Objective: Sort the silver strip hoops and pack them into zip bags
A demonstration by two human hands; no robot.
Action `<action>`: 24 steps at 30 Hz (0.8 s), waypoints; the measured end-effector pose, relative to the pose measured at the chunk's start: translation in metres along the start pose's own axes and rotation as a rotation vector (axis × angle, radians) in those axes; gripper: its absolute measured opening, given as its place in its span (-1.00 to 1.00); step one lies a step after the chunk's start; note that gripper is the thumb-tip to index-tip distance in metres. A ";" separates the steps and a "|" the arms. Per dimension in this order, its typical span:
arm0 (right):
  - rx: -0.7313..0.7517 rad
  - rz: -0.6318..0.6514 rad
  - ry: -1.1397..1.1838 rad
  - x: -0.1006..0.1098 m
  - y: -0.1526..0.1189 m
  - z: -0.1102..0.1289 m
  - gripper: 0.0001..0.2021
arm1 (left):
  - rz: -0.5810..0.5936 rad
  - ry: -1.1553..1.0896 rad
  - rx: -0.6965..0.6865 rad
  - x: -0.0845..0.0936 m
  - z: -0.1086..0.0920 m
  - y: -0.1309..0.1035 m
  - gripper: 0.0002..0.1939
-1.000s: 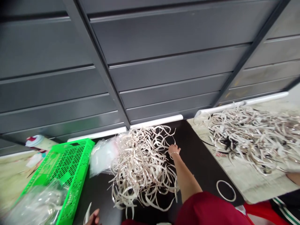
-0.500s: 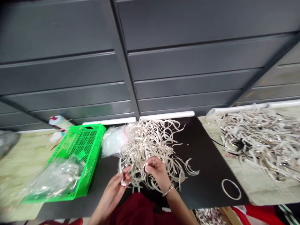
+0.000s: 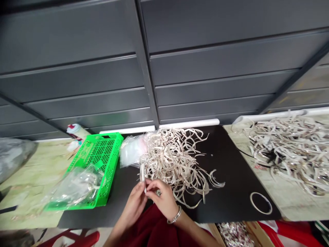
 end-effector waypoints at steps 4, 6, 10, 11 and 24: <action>0.017 -0.215 0.023 0.029 0.003 -0.002 -0.85 | -0.126 -0.348 0.111 0.004 -0.011 0.005 -0.80; -0.020 -0.279 0.056 0.044 0.007 -0.008 -0.80 | -0.152 -0.495 0.146 0.005 -0.017 0.005 -0.76; -0.080 -0.225 0.071 0.054 0.010 -0.016 -0.74 | -0.195 -0.564 0.155 0.006 -0.023 0.002 -0.74; -0.087 -0.205 0.063 0.052 0.009 -0.018 -0.74 | -0.204 -0.554 0.158 0.006 -0.023 0.001 -0.74; -0.113 -0.298 -0.237 0.079 0.062 -0.059 -0.73 | -0.341 -0.394 0.193 0.041 -0.011 0.012 -0.80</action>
Point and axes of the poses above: each hand's wrist, its own y-axis towards the middle knuckle, its own x-axis out of the back of the hand, z = x × y, the point moved 3 cm from there along y, towards the middle knuckle, and after that the axes turned 13 degrees about -x, right-handed, at the moved point
